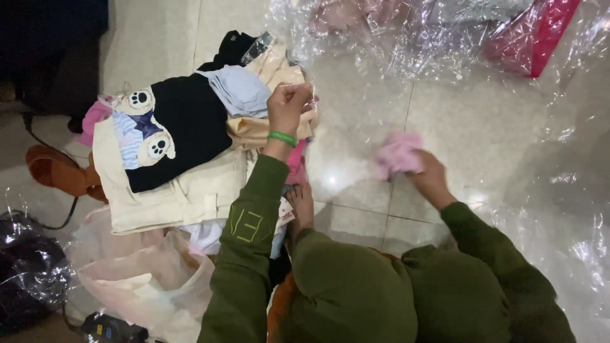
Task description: Folding various garments and placing them into individual clear plastic bags on the floor.
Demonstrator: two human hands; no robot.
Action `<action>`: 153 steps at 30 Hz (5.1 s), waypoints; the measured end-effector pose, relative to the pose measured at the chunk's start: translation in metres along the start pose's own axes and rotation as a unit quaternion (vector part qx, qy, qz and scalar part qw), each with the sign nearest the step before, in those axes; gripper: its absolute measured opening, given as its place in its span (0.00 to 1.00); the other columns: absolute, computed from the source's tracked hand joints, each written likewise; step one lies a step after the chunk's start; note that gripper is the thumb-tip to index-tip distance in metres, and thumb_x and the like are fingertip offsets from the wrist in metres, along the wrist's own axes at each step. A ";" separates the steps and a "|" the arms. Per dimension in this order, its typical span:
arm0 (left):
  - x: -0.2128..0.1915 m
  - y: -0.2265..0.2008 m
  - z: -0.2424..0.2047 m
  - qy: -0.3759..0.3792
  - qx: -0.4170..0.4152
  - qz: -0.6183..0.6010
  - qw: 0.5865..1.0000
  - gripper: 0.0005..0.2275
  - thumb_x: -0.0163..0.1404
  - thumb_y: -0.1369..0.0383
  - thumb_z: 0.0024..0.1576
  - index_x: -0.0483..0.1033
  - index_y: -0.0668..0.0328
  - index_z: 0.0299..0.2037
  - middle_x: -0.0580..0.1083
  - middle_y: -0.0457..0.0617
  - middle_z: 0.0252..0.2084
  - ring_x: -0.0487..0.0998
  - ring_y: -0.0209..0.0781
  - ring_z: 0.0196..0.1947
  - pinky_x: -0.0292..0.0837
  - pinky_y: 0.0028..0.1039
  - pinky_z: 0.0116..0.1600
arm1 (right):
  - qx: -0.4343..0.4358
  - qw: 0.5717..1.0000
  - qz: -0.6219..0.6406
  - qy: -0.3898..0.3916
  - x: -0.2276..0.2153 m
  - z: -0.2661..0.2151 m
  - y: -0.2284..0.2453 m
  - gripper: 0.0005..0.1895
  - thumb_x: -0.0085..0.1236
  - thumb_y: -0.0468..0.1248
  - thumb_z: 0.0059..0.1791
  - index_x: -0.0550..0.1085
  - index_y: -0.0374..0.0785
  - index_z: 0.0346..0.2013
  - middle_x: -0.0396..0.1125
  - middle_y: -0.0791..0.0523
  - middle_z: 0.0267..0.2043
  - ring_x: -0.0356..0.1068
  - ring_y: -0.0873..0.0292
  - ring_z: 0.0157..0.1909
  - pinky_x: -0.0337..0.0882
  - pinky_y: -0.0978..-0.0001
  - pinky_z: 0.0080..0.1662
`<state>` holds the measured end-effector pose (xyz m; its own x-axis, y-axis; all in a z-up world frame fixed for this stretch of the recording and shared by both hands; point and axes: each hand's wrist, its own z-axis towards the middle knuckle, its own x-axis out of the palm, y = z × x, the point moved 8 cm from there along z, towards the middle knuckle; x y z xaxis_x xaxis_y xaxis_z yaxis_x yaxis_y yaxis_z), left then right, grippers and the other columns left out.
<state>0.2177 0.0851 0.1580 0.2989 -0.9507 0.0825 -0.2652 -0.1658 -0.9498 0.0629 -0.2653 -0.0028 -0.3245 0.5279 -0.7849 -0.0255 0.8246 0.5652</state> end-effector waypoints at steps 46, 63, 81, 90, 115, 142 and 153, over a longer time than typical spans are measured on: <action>0.107 0.232 -0.114 0.225 0.404 0.667 0.584 0.09 0.51 0.64 0.62 0.65 0.48 0.47 0.62 0.61 0.64 0.57 0.79 0.65 0.54 0.68 0.61 | 0.259 0.724 0.625 0.133 -0.023 -0.051 -0.001 0.18 0.61 0.30 0.39 0.77 0.36 0.43 0.71 0.53 0.34 0.75 0.54 0.37 0.74 0.58 0.42; 0.171 0.155 -0.157 0.314 0.447 0.512 0.663 0.09 0.49 0.68 0.53 0.80 0.60 0.38 0.74 0.59 0.53 0.73 0.66 0.57 0.65 0.62 0.56 | 0.268 0.709 0.638 0.140 0.024 -0.022 -0.042 0.23 0.63 0.35 0.46 0.75 0.32 0.56 0.72 0.44 0.53 0.74 0.43 0.52 0.74 0.41 0.53; 0.178 0.107 -0.210 0.462 0.490 0.345 0.654 0.08 0.44 0.58 0.61 0.70 0.43 0.47 0.65 0.36 0.70 0.65 0.43 0.70 0.58 0.45 0.67 | 0.071 0.629 0.773 0.040 -0.026 -0.035 0.002 0.30 0.49 0.37 0.57 0.57 0.42 0.75 0.65 0.52 0.44 0.68 0.68 0.29 0.77 0.72 0.29; 0.054 0.231 -0.076 0.128 0.046 0.325 0.936 0.15 0.59 0.69 0.53 0.68 0.56 0.46 0.73 0.45 0.40 0.76 0.37 0.38 0.75 0.26 0.46 | 0.348 0.870 0.313 0.154 -0.172 -0.118 -0.043 0.19 0.52 0.42 0.57 0.82 0.28 0.36 0.75 0.43 0.34 0.73 0.45 0.37 0.75 0.52 0.41; 0.109 0.080 -0.168 0.168 0.443 0.421 0.773 0.43 0.60 0.52 0.53 0.47 0.45 0.77 0.43 0.56 0.80 0.44 0.57 0.81 0.38 0.63 0.80 | 0.030 0.765 0.620 -0.171 -0.308 0.005 0.185 0.16 0.55 0.25 0.53 0.76 0.40 0.54 0.74 0.59 0.50 0.77 0.65 0.51 0.81 0.77 0.55; 0.101 -0.101 -0.068 0.270 0.101 0.021 0.957 0.13 0.45 0.67 0.65 0.77 0.72 0.49 0.82 0.58 0.39 0.86 0.47 0.38 0.85 0.31 0.50 | 0.075 0.846 0.460 -0.258 -0.318 -0.055 0.032 0.08 0.44 0.36 0.67 0.63 0.45 0.43 0.69 0.61 0.38 0.75 0.66 0.41 0.81 0.76 0.52; -0.007 0.191 -0.085 0.196 -0.067 0.113 0.972 0.13 0.43 0.66 0.69 0.78 0.67 0.42 0.81 0.68 0.37 0.85 0.60 0.34 0.83 0.39 0.41 | 0.232 0.848 0.441 -0.180 -0.090 -0.106 -0.047 0.11 0.49 0.38 0.62 0.71 0.33 0.42 0.71 0.42 0.31 0.76 0.47 0.34 0.75 0.59 0.40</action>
<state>0.0876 0.0376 0.0017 -0.1466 -0.9891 0.0099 -0.4078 0.0514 -0.9116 -0.0073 -0.3735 0.0683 0.2884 0.9397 -0.1835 0.4787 0.0244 0.8776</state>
